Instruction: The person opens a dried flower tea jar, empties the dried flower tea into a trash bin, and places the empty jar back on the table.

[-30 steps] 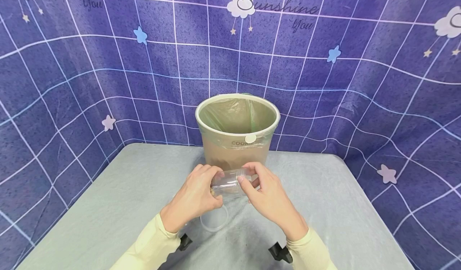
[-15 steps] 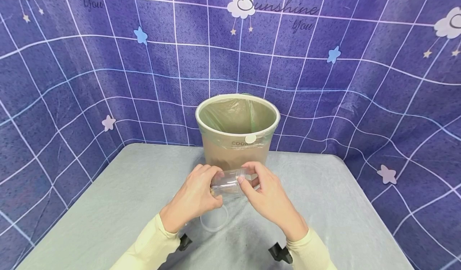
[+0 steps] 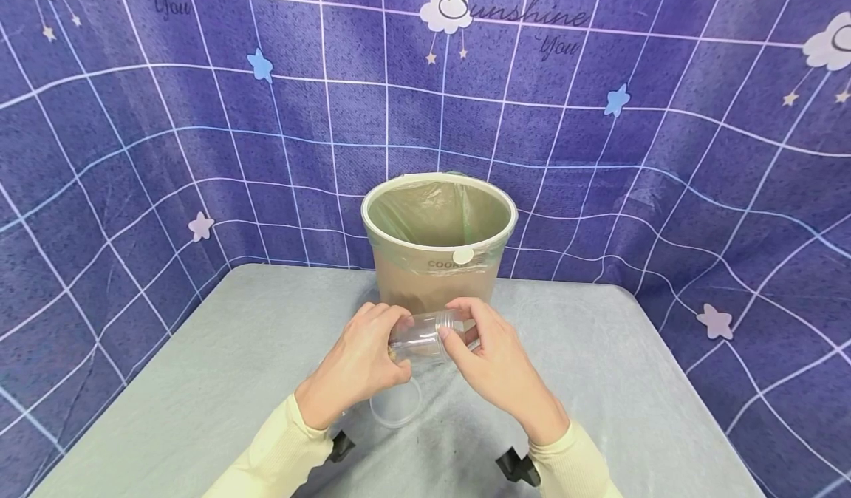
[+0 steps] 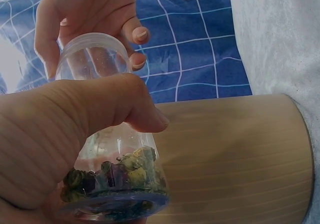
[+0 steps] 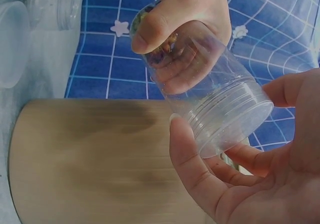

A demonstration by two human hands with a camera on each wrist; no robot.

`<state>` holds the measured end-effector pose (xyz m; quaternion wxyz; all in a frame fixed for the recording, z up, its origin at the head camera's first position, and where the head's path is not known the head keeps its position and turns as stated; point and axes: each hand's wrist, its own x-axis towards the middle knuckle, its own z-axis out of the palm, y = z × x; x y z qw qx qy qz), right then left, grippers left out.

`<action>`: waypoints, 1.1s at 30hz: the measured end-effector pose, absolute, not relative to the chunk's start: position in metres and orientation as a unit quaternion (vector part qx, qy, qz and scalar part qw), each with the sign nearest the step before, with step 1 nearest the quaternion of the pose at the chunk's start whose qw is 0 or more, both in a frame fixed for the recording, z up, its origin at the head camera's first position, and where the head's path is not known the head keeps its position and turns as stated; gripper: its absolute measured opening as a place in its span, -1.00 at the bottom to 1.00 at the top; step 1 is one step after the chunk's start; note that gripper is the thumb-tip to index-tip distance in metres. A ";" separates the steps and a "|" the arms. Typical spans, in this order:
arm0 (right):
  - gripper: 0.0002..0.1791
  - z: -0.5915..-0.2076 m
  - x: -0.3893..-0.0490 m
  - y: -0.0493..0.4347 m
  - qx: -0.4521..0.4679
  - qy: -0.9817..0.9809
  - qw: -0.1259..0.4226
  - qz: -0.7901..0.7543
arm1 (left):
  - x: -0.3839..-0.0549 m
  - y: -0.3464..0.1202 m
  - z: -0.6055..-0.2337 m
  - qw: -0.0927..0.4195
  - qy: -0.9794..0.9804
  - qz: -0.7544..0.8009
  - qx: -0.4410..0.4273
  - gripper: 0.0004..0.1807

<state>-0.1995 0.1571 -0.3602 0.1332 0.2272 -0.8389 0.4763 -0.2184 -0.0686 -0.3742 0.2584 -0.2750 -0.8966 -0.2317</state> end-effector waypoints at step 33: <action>-0.58 -0.361 -0.199 0.159 0.244 -0.843 0.150 0.455 | -0.220 -0.069 -0.375 0.267 -0.894 -0.227 -0.279 -0.47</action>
